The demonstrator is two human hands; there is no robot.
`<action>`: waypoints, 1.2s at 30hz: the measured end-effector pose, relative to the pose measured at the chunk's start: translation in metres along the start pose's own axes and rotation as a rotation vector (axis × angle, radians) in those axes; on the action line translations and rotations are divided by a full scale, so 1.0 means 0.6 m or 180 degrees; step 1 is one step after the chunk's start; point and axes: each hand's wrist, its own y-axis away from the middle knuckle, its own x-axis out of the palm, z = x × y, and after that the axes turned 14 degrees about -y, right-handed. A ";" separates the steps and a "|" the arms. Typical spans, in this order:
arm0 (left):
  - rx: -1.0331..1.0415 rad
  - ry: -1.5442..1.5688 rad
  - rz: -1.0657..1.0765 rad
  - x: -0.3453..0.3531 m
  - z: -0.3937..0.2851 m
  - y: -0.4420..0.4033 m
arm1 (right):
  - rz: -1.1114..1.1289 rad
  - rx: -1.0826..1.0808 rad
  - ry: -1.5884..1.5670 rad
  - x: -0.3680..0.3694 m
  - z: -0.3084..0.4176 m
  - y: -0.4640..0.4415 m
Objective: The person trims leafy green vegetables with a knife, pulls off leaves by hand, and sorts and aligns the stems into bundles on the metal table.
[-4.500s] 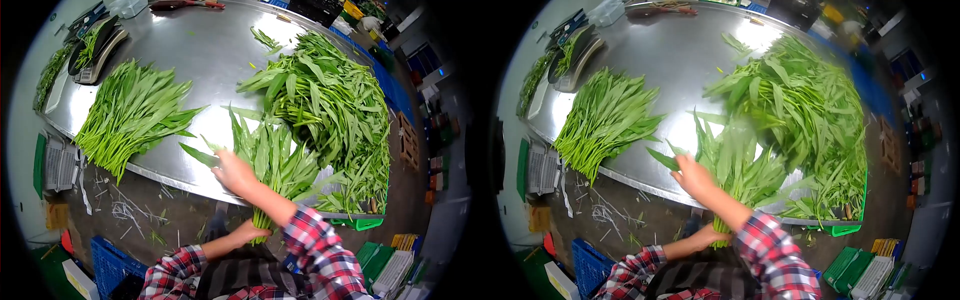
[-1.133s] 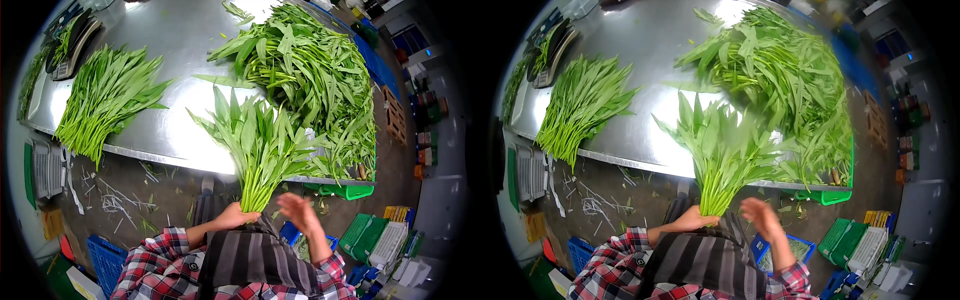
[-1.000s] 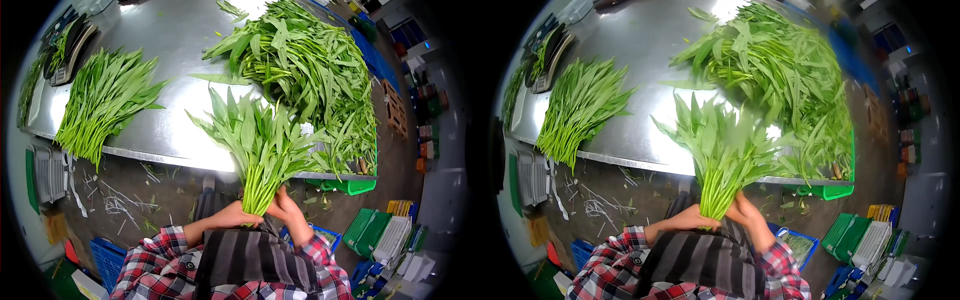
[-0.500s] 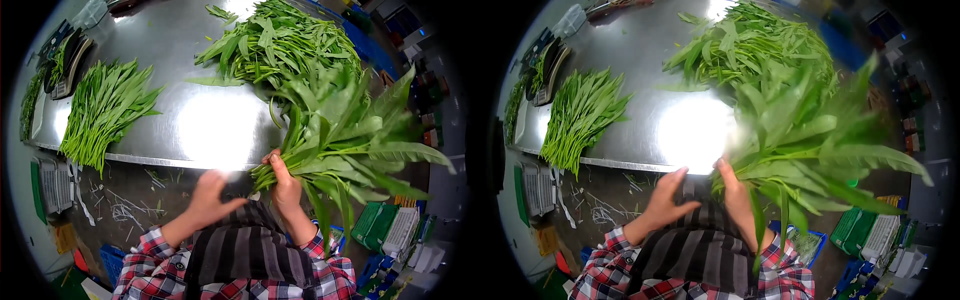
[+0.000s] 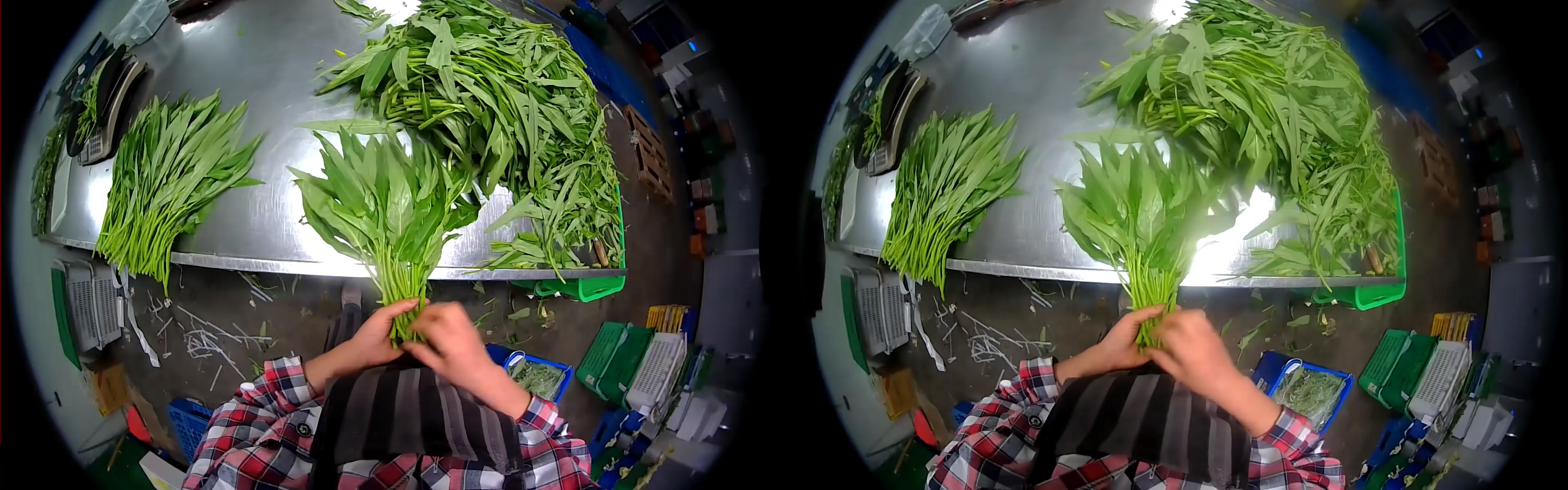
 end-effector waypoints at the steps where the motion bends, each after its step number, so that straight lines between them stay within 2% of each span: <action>1: -0.0118 0.0062 0.0074 -0.007 -0.001 0.002 | 0.0461 -0.0162 0.0141 0.011 -0.013 0.005; 2: -0.0242 0.0123 0.0150 -0.020 0.002 0.005 | 0.0506 0.0210 -0.0229 0.021 -0.032 0.010; 5: -0.0377 -0.0170 0.0016 -0.038 0.008 0.007 | 0.0627 0.0299 -0.0740 0.009 -0.044 0.008; 6: -0.0347 -0.0189 0.0000 -0.038 0.008 0.009 | 0.0181 0.0724 -0.1022 0.007 -0.029 0.011; 7: -0.0307 -0.0208 -0.0006 -0.033 0.007 0.011 | -0.0264 0.0377 -0.0516 0.007 -0.037 0.019; 9: -0.0239 -0.0099 0.0063 -0.026 0.006 0.010 | -0.0482 0.0995 -0.0353 0.001 -0.027 0.031; 11: -0.0288 -0.0029 0.0118 -0.017 0.001 0.012 | -0.0059 0.1290 -0.0497 -0.003 -0.002 0.027; 13: -0.0342 0.0049 0.0131 -0.010 -0.003 0.013 | 0.0370 0.0897 -0.0217 0.011 -0.015 0.035; 15: -0.0326 -0.0087 0.0019 -0.006 -0.003 0.009 | 0.0351 0.0485 -0.0145 0.017 -0.035 0.047; 18: -0.0272 -0.0035 -0.0119 -0.011 0.001 0.007 | 0.0804 0.0216 -0.0144 -0.003 -0.018 0.044; 20: -0.0133 -0.0085 -0.0095 -0.001 -0.002 0.007 | 0.0457 0.0265 -0.0851 -0.019 -0.002 0.048; 21: -0.0134 -0.0184 0.0186 -0.002 -0.006 0.012 | 0.0281 0.0282 -0.1205 -0.026 0.004 0.051; 22: -0.0137 -0.0291 0.0471 -0.007 -0.014 0.019 | -0.0363 0.1116 -0.1644 -0.031 0.007 0.054; 23: -0.0148 -0.0398 0.0760 -0.006 -0.018 0.023 | -0.1186 0.1732 -0.2724 -0.023 -0.015 0.043; 25: -0.0140 -0.0719 0.0589 0.002 -0.009 0.030 | -0.1398 0.1656 -0.2049 -0.017 -0.039 0.000; 27: -0.0250 -0.0905 0.0526 -0.002 0.003 0.031 | -0.1235 0.1936 -0.2261 0.009 -0.069 -0.038; 28: -0.0263 -0.0997 0.0481 -0.001 0.006 0.031 | -0.0912 0.2311 -0.1725 0.008 -0.081 -0.051; 32: -0.0258 -0.0318 0.0199 -0.025 0.014 0.026 | -0.1154 0.2603 -0.2183 0.022 -0.122 -0.039; 35: -0.0290 -0.0260 0.0022 -0.020 0.015 0.025 | -0.1255 0.2289 -0.1423 0.011 -0.120 -0.027; 36: -0.0210 -0.0282 0.0074 -0.030 0.021 0.020 | -0.1210 0.2041 -0.1571 0.008 -0.117 -0.023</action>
